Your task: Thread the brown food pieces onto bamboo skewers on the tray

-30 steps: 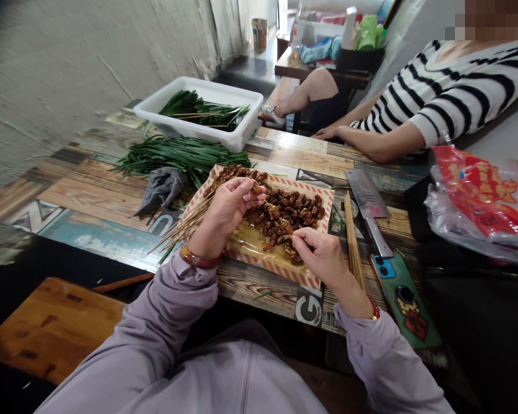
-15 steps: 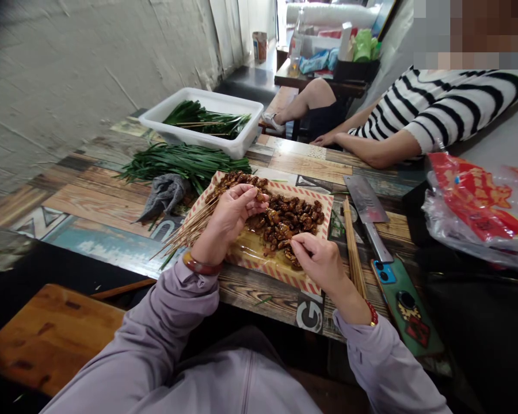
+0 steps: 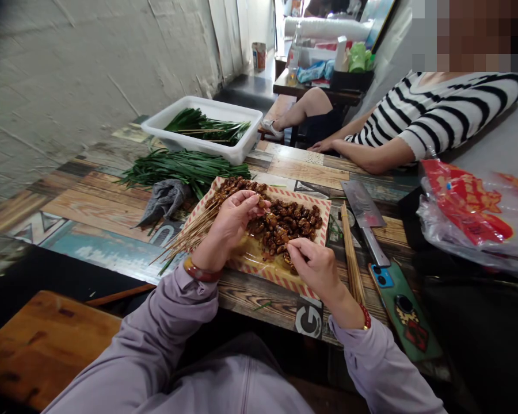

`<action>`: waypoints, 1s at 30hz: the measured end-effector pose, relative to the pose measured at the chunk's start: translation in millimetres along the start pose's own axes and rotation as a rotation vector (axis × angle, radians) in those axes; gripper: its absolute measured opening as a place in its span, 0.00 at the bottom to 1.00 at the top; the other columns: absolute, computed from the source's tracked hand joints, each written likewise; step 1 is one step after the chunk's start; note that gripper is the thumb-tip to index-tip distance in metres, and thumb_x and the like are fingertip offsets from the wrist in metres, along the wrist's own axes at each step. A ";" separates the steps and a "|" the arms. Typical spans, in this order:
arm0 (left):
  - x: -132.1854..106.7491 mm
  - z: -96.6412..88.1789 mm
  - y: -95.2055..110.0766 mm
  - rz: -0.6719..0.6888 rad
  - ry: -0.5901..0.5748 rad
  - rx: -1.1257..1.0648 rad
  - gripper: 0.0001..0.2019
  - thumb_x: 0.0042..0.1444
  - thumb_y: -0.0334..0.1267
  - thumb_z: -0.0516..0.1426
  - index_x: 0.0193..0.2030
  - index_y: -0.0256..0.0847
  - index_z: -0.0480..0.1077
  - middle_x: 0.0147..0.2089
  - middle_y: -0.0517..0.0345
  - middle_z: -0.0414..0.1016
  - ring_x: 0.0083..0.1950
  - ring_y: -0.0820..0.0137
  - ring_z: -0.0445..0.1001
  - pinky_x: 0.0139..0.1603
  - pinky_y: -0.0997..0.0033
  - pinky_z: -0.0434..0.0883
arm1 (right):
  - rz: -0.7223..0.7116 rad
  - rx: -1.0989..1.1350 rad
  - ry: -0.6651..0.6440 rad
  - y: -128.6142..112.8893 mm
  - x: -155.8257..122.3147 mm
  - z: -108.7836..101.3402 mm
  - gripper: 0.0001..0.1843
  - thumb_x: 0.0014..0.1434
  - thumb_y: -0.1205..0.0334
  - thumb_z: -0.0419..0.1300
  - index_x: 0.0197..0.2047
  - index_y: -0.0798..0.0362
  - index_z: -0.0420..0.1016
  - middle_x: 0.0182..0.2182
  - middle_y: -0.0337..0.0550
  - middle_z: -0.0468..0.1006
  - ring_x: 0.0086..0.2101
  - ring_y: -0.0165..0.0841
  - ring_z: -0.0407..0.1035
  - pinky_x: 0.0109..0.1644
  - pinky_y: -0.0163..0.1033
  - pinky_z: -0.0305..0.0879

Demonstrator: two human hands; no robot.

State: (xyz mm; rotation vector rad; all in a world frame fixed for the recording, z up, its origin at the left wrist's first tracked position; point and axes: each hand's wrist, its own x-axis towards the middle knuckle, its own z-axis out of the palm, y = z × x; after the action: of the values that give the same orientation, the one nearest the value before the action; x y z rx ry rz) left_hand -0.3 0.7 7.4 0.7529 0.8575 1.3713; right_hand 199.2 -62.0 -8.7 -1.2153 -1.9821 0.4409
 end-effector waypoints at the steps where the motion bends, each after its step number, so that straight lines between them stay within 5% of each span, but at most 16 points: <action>1: -0.3 0.5 -0.1 0.001 -0.001 0.001 0.17 0.44 0.42 0.68 0.34 0.37 0.67 0.30 0.57 0.79 0.30 0.74 0.77 0.36 0.75 0.71 | -0.003 -0.003 0.004 -0.3 0.2 0.0 0.12 0.63 0.60 0.55 0.31 0.49 0.77 0.26 0.39 0.81 0.24 0.30 0.74 0.29 0.33 0.67; 16: -1.6 3.7 -3.2 0.033 0.010 0.004 0.16 0.44 0.42 0.68 0.33 0.37 0.68 0.30 0.60 0.76 0.36 0.74 0.78 0.33 0.79 0.65 | -0.044 -0.037 0.058 2.5 -1.7 5.2 0.11 0.62 0.59 0.56 0.31 0.50 0.78 0.27 0.38 0.81 0.25 0.29 0.74 0.30 0.33 0.68; 23: -5.8 7.7 -1.3 -0.024 -0.100 -0.045 0.21 0.45 0.44 0.68 0.43 0.36 0.70 0.36 0.55 0.78 0.31 0.78 0.72 0.37 0.76 0.67 | 0.098 0.062 0.076 4.6 -0.3 7.0 0.12 0.62 0.56 0.57 0.32 0.52 0.78 0.24 0.38 0.80 0.23 0.29 0.72 0.28 0.32 0.66; 30: -10.9 10.6 -12.0 -0.134 -0.258 0.029 0.17 0.48 0.43 0.67 0.41 0.34 0.75 0.38 0.53 0.78 0.36 0.75 0.73 0.40 0.74 0.67 | 0.127 0.077 0.131 1.6 2.8 8.6 0.12 0.62 0.56 0.57 0.32 0.52 0.78 0.24 0.37 0.79 0.23 0.28 0.71 0.27 0.33 0.63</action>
State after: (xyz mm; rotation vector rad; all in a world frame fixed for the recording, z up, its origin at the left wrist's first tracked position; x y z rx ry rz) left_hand 14.8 -10.5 3.3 0.8585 0.7112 1.1172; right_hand 193.0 -58.0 -14.2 -1.2931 -1.7684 0.4838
